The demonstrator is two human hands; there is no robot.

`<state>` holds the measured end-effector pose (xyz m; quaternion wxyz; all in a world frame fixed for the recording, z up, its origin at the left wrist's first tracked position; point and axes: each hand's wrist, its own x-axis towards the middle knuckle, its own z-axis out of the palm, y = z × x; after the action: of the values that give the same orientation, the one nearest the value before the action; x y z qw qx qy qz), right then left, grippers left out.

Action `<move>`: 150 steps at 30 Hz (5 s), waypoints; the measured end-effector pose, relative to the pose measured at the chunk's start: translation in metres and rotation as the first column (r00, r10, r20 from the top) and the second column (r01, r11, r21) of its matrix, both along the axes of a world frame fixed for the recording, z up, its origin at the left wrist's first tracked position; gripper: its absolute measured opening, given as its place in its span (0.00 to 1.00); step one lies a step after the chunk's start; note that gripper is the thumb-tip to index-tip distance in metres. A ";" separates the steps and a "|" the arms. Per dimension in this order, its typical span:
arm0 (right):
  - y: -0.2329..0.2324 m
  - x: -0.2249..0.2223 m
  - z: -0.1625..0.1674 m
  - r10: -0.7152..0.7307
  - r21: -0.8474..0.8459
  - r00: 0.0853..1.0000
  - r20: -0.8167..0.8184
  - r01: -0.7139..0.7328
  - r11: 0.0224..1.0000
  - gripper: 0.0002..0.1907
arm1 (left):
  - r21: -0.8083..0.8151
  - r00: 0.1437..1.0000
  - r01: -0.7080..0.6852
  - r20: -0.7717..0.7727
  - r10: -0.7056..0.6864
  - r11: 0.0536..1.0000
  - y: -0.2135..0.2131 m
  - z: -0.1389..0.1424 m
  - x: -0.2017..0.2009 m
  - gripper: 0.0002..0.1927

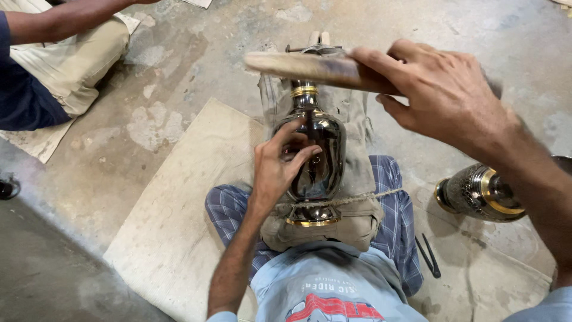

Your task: The person uses a chisel and hammer to engrave a floral pattern onto a polished metal vase. They repeatedly strike the chisel against the vase surface to create the design.

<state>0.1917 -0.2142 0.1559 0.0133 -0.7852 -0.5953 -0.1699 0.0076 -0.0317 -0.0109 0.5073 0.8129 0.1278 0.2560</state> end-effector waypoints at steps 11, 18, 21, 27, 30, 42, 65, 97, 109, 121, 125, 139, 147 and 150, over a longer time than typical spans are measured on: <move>-0.043 0.013 -0.078 -0.072 0.113 0.852 -0.518 0.151 0.982 0.31 | 0.104 0.986 0.158 -0.077 -0.150 0.982 -0.001 0.032 0.001 0.29; -0.070 0.015 -0.093 -0.316 -0.031 0.811 -0.492 0.346 0.938 0.25 | 0.172 0.971 0.210 -0.151 -0.185 0.962 0.001 0.036 0.005 0.29; -0.075 0.015 -0.106 -0.196 0.053 0.665 -0.720 0.335 0.941 0.33 | 0.141 0.971 0.230 -0.103 -0.217 0.963 0.001 0.036 0.005 0.29; -0.084 0.015 -0.123 -0.019 0.261 0.607 -0.794 0.370 0.892 0.22 | 0.135 0.953 0.272 -0.178 -0.247 0.953 0.003 0.039 0.006 0.28; -0.090 0.014 -0.129 -0.216 0.047 0.893 -0.394 0.254 0.966 0.28 | 0.201 0.936 0.348 -0.126 -0.328 0.916 0.004 0.045 0.009 0.27; -0.106 -0.021 -0.199 0.283 0.618 0.665 -0.691 0.341 0.709 0.08 | 0.295 0.812 0.583 -0.258 -0.524 0.758 0.013 0.070 0.016 0.28; -0.094 -0.103 -0.240 0.606 0.668 0.333 -0.723 0.562 0.488 0.15 | 0.316 0.861 0.508 -0.184 -0.473 0.801 0.040 0.057 0.038 0.24; -0.122 -0.051 -0.235 0.010 0.497 0.726 -0.687 0.460 0.736 0.15 | 0.403 0.737 0.674 -0.429 -0.522 0.619 0.039 0.059 0.055 0.24; -0.121 -0.044 -0.234 -0.121 0.410 0.692 -0.711 0.549 0.728 0.16 | 0.458 0.774 0.633 -0.373 -0.511 0.625 0.041 0.050 0.052 0.24; -0.111 -0.049 -0.188 0.201 0.550 0.596 -0.777 0.489 0.677 0.26 | 0.355 0.816 0.576 -0.312 -0.487 0.737 0.043 0.059 0.044 0.26; -0.114 -0.049 -0.180 0.211 0.555 0.580 -0.787 0.514 0.654 0.30 | 0.368 0.809 0.586 -0.314 -0.497 0.722 0.041 0.064 0.044 0.26; -0.131 -0.027 -0.211 -0.110 0.451 0.836 -0.538 0.395 0.800 0.39 | 0.455 0.820 0.572 -0.313 -0.479 0.682 0.039 0.049 0.044 0.26; -0.122 -0.024 -0.208 0.178 0.584 0.726 -0.665 0.355 0.730 0.35 | 0.431 0.835 0.549 -0.310 -0.454 0.716 0.033 0.055 0.041 0.24; -0.124 -0.024 -0.191 -0.214 0.371 0.919 -0.331 0.335 0.866 0.42 | 0.422 0.831 0.557 -0.275 -0.484 0.715 0.036 0.058 0.038 0.25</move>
<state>0.1675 -0.3379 -0.0353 0.2410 -0.8569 -0.4176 -0.1821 0.0455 0.0039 0.0469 0.3273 0.9323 -0.1384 0.0666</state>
